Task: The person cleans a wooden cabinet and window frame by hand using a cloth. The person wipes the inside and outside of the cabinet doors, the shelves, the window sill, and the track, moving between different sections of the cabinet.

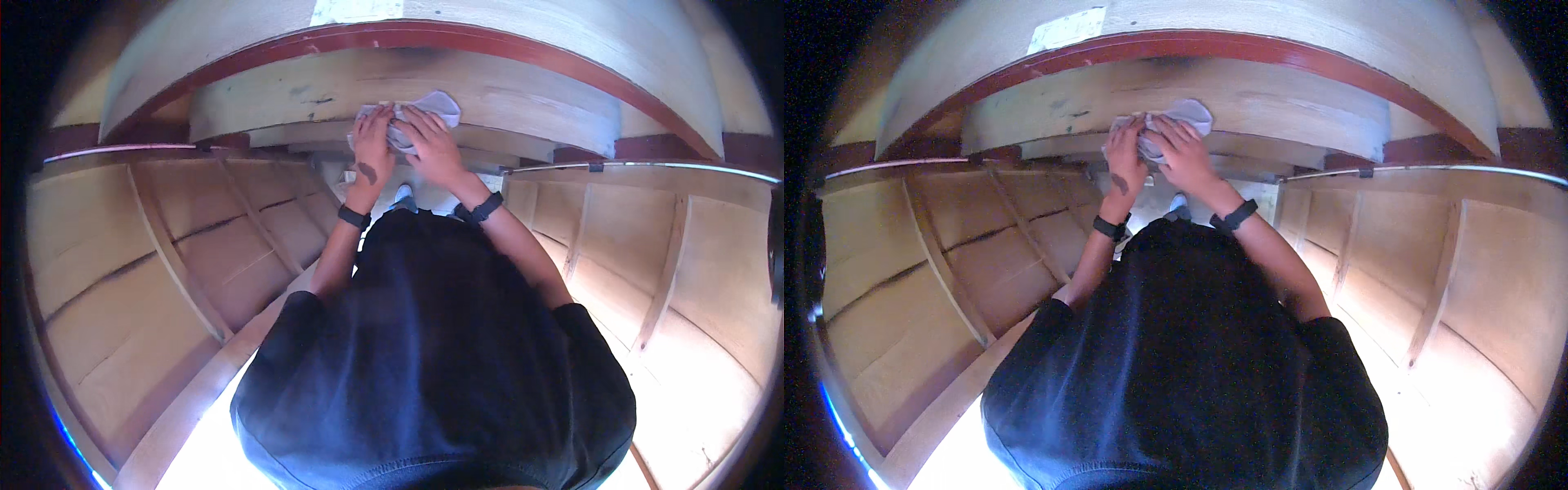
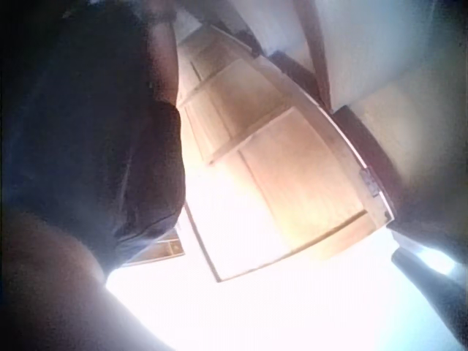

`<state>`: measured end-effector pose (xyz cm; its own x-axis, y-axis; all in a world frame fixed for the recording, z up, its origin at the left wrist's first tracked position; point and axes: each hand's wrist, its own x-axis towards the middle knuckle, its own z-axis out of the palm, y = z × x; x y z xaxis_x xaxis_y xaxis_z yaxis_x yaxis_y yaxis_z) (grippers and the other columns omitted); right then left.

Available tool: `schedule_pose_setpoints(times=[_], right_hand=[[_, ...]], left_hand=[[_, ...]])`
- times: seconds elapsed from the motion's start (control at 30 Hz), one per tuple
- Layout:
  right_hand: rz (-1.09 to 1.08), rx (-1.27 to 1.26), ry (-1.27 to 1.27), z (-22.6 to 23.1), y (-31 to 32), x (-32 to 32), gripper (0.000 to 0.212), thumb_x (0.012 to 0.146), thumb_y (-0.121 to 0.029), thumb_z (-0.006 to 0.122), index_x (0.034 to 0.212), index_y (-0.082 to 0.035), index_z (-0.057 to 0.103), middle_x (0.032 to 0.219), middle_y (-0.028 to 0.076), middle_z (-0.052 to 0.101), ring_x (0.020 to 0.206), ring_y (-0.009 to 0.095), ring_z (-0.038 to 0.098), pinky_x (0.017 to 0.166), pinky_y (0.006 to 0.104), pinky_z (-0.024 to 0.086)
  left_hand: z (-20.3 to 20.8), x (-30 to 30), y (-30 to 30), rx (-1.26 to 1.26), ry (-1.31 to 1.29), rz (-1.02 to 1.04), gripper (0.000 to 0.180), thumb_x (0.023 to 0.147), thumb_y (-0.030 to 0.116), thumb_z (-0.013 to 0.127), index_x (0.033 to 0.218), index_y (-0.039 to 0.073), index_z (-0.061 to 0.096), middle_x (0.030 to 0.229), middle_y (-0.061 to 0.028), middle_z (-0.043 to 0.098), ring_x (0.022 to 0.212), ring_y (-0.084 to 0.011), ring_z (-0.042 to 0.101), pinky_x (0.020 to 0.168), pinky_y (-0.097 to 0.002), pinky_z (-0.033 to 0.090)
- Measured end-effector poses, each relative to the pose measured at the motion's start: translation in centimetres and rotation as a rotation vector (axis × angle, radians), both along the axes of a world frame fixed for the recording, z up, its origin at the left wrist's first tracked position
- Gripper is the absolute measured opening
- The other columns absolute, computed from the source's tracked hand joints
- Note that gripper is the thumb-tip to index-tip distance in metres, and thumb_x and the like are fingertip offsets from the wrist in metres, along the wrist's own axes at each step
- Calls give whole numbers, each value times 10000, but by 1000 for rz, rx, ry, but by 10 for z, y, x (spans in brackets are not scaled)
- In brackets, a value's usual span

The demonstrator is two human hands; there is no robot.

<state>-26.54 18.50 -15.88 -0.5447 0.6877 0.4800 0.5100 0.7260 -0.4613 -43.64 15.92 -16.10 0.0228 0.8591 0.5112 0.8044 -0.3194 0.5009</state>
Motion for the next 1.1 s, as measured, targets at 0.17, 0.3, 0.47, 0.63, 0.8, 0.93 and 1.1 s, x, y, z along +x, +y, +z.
schedule_pose_setpoints(times=[0.17, 0.3, 0.47, 0.63, 0.8, 0.93, 1.1], right_hand=[[-136, -76, -70, 6, -10, 80, 701, 695, -54, 745, 1372, -101, 568, 1516, 172, 506, 1446, 336, 444, 1190, 516, 330], [-303, -35, 21, 6, -14, 138, 609, 698, 4, 731, 1289, -79, 613, 1472, 188, 557, 1406, 354, 493, 1184, 525, 340], [-490, 23, 151, -2, -14, 132, 477, 703, 46, 699, 1167, -59, 653, 1389, 201, 624, 1355, 369, 548, 1174, 550, 352], [-414, -17, 160, 1, -15, 90, 530, 667, 51, 719, 1174, -80, 635, 1394, 201, 619, 1373, 378, 530, 1187, 555, 343], [-218, -33, 109, 1, -7, 30, 516, 693, -23, 711, 1200, -68, 622, 1441, 201, 584, 1403, 350, 505, 1188, 505, 353], [-109, -4, 95, 4, 0, -17, 534, 683, -21, 675, 1213, -46, 620, 1414, 211, 597, 1387, 354, 517, 1188, 485, 354], [-101, -18, 85, 3, -1, -11, 530, 705, -26, 674, 1232, -51, 616, 1420, 208, 590, 1391, 360, 508, 1188, 500, 347]], left_hand=[[14, 68, 12, -34, 39, -290, 585, 754, -103, 530, 1326, 17, 562, 1408, -182, 599, 1346, -362, 526, 1159, -503, 349], [21, 122, 26, -43, 47, -453, 598, 770, -88, 549, 1358, 17, 537, 1452, -177, 569, 1359, -346, 518, 1160, -486, 352], [20, 141, 28, -46, 85, -485, 638, 771, -65, 578, 1399, 27, 512, 1486, -162, 546, 1380, -330, 508, 1154, -465, 365], [13, 98, 21, -79, 15, -448, 634, 739, -84, 581, 1363, 26, 547, 1429, -171, 589, 1372, -341, 520, 1143, -478, 381], [15, 36, 10, -28, -59, -250, 604, 709, -133, 511, 1293, -1, 596, 1387, -183, 615, 1343, -385, 533, 1126, -519, 393], [5, -1, 0, -72, -28, -40, 618, 727, -143, 512, 1328, -7, 563, 1436, -173, 589, 1394, -359, 499, 1151, -527, 351], [4, 4, 1, -81, 11, -40, 630, 726, -140, 517, 1340, -3, 552, 1424, -168, 597, 1396, -351, 498, 1156, -510, 345]])
